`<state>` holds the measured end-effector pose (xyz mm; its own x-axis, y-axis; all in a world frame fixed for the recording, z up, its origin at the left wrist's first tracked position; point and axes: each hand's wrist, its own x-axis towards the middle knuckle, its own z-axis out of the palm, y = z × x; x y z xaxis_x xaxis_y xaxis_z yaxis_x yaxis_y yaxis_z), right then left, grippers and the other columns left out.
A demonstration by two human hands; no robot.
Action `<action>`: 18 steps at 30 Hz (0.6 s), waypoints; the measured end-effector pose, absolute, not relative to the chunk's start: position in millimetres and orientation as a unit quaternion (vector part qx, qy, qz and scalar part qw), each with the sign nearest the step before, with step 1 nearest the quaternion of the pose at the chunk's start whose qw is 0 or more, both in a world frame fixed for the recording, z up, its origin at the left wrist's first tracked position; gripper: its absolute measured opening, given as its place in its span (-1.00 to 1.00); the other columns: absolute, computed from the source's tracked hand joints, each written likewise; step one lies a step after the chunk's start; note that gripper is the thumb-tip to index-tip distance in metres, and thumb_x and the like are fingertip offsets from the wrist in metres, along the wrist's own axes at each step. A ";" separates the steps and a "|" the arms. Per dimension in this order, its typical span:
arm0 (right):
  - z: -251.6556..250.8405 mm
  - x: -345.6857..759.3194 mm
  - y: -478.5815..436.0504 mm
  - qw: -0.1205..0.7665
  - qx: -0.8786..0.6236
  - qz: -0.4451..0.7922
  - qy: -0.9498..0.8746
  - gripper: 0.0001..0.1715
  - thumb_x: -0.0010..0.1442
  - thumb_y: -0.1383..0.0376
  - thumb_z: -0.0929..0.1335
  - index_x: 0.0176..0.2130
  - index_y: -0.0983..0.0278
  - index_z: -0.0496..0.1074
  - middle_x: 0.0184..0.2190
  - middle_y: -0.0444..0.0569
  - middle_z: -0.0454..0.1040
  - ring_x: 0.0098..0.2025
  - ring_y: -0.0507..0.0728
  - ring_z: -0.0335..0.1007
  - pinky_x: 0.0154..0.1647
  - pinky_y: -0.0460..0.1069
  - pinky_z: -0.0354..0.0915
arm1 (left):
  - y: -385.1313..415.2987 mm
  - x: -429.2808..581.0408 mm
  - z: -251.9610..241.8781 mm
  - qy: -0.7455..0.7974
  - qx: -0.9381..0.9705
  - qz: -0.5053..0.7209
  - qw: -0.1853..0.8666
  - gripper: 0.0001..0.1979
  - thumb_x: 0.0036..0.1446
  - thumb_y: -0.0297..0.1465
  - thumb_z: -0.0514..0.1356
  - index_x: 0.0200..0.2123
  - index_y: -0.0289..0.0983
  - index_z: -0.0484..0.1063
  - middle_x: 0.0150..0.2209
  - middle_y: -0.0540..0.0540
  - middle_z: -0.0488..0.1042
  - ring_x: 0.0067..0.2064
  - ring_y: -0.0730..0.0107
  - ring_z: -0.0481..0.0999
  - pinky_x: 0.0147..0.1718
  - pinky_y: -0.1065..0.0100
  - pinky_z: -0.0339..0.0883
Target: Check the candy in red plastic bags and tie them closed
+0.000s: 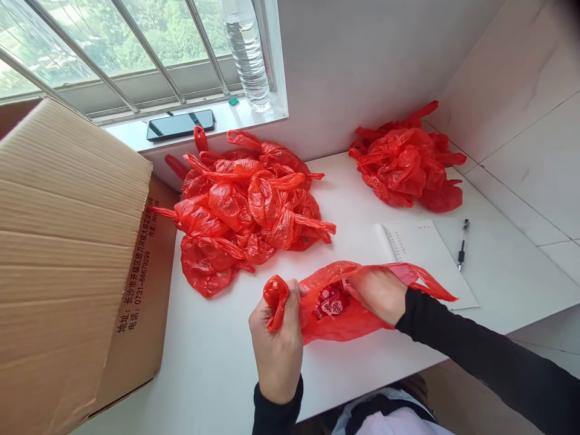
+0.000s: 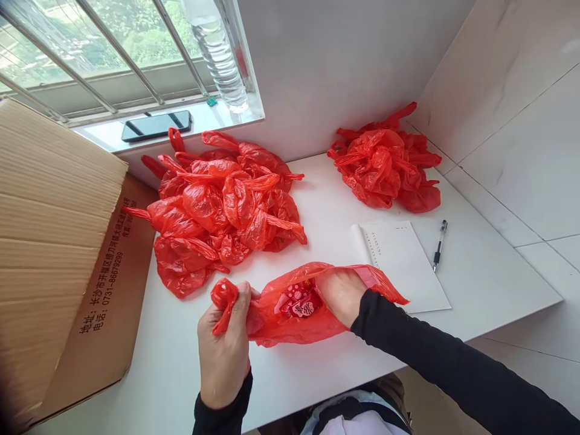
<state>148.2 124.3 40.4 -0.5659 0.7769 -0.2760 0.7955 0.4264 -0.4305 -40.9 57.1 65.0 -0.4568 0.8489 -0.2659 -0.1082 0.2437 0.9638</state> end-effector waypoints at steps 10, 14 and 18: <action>27.4 128.9 117.3 0.142 0.419 -0.222 0.869 -0.75 0.19 0.49 0.40 -0.09 0.38 0.48 -0.33 0.11 0.62 -0.30 0.30 0.55 -0.47 0.03 -0.01 | 45.5 -44.4 71.0 0.660 0.322 0.505 0.454 -0.58 0.08 -0.22 0.44 -0.01 -0.20 0.52 -0.14 -0.15 0.63 -0.12 0.06 0.64 -0.19 0.21 0.51; 31.5 132.3 116.4 0.128 0.397 -0.238 0.877 -0.85 0.25 0.43 0.39 -0.13 0.33 0.48 -0.34 0.04 0.61 -0.35 0.25 0.52 -0.49 0.04 -0.07 | 45.7 -46.2 63.3 0.676 0.316 0.510 0.429 -0.76 0.13 -0.21 0.40 -0.21 -0.23 0.56 -0.31 -0.08 0.58 -0.21 0.17 0.61 -0.22 0.28 0.48; 31.4 133.6 114.8 0.090 0.391 -0.257 0.879 -0.90 0.36 0.29 0.35 -0.14 0.25 0.46 -0.31 -0.03 0.60 -0.32 0.21 0.51 -0.46 0.02 -0.02 | 47.1 -45.6 60.3 0.680 0.309 0.516 0.419 -0.73 0.14 -0.17 0.39 -0.33 -0.25 0.54 -0.38 -0.04 0.53 -0.28 0.26 0.54 -0.26 0.34 0.45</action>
